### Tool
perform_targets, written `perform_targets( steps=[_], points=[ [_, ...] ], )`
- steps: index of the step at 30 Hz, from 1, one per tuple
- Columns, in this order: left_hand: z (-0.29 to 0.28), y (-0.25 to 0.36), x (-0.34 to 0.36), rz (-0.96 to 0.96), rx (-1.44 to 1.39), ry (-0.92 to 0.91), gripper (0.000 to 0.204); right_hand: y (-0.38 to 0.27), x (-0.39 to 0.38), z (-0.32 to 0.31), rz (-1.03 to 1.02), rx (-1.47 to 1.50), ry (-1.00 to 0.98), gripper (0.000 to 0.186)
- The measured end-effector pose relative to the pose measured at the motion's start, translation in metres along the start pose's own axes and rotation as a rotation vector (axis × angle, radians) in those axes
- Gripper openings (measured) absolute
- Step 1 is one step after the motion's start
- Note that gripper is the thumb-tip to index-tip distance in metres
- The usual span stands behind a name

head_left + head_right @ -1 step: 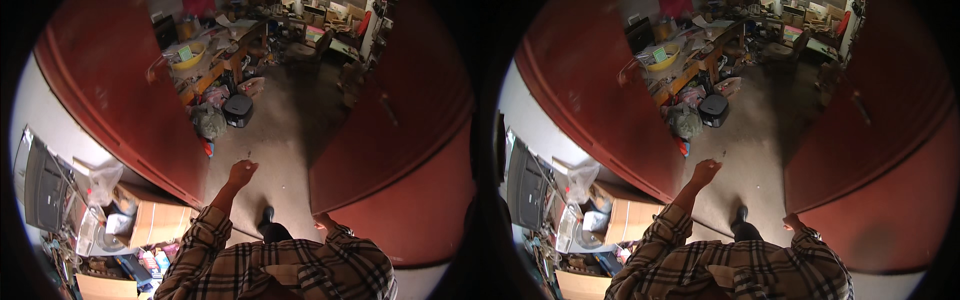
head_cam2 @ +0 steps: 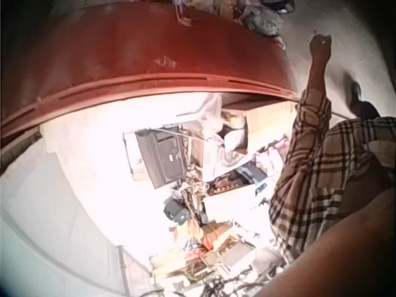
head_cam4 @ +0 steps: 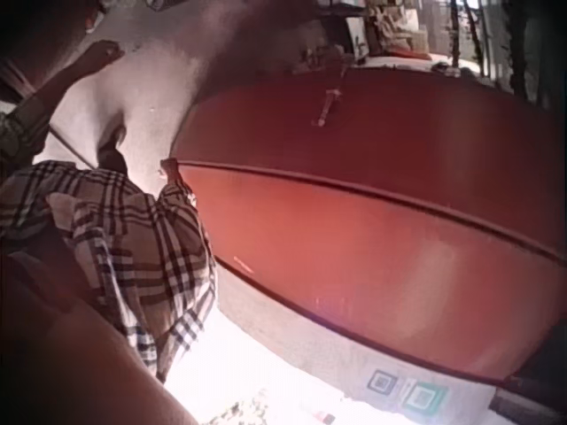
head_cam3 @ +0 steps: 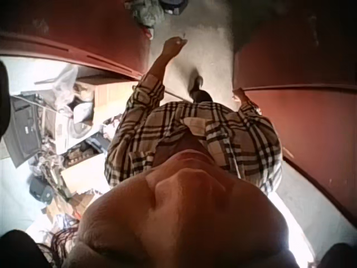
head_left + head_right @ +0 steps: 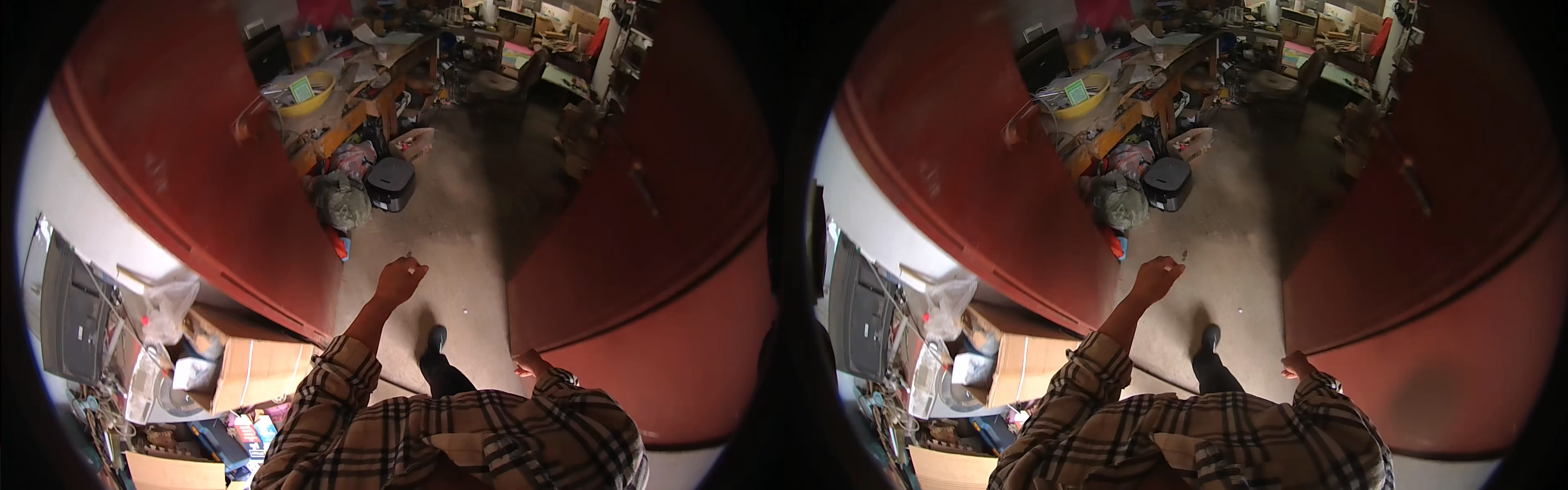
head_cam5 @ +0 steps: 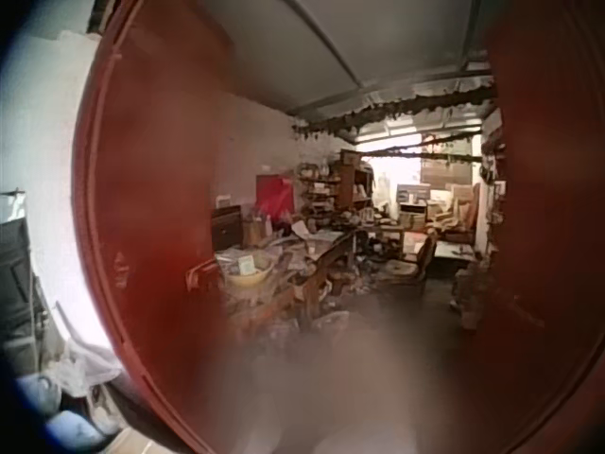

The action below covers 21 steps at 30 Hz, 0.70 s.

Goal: The person uses pliers and a screwdriver to remove screws from the underside of a washing machine lid. They then use a soldering iron to work on the lid's edge and internal components.

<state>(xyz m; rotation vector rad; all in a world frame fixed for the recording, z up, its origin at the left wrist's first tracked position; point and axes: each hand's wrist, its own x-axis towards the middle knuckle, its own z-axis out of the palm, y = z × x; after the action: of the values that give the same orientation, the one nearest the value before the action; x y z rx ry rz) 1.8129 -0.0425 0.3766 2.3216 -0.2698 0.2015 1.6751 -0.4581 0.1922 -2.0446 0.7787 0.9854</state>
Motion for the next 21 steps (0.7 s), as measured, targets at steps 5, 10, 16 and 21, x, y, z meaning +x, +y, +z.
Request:
perform_targets(
  steps=[5, 10, 16, 21],
  points=[
    [0.015, -0.168, 0.057, -0.36, 0.783, -0.93, 0.03, -0.103, 0.154, -0.039, -0.007, -0.138, -0.148, 0.014],
    [-0.005, -0.253, 0.018, -0.934, 0.289, -0.905, 0.03, -0.302, 0.238, -0.094, -0.948, -1.294, 0.109, 0.024],
    [-0.008, -0.285, 0.078, -1.356, 0.007, -0.729, 0.027, -0.531, 0.27, -0.171, -0.594, -0.135, -0.094, 0.022],
    [0.04, -0.378, 0.245, -1.302, -0.02, -0.733, 0.027, -0.553, 0.384, -0.25, -0.379, 0.643, -0.481, 0.018]
  ],
)
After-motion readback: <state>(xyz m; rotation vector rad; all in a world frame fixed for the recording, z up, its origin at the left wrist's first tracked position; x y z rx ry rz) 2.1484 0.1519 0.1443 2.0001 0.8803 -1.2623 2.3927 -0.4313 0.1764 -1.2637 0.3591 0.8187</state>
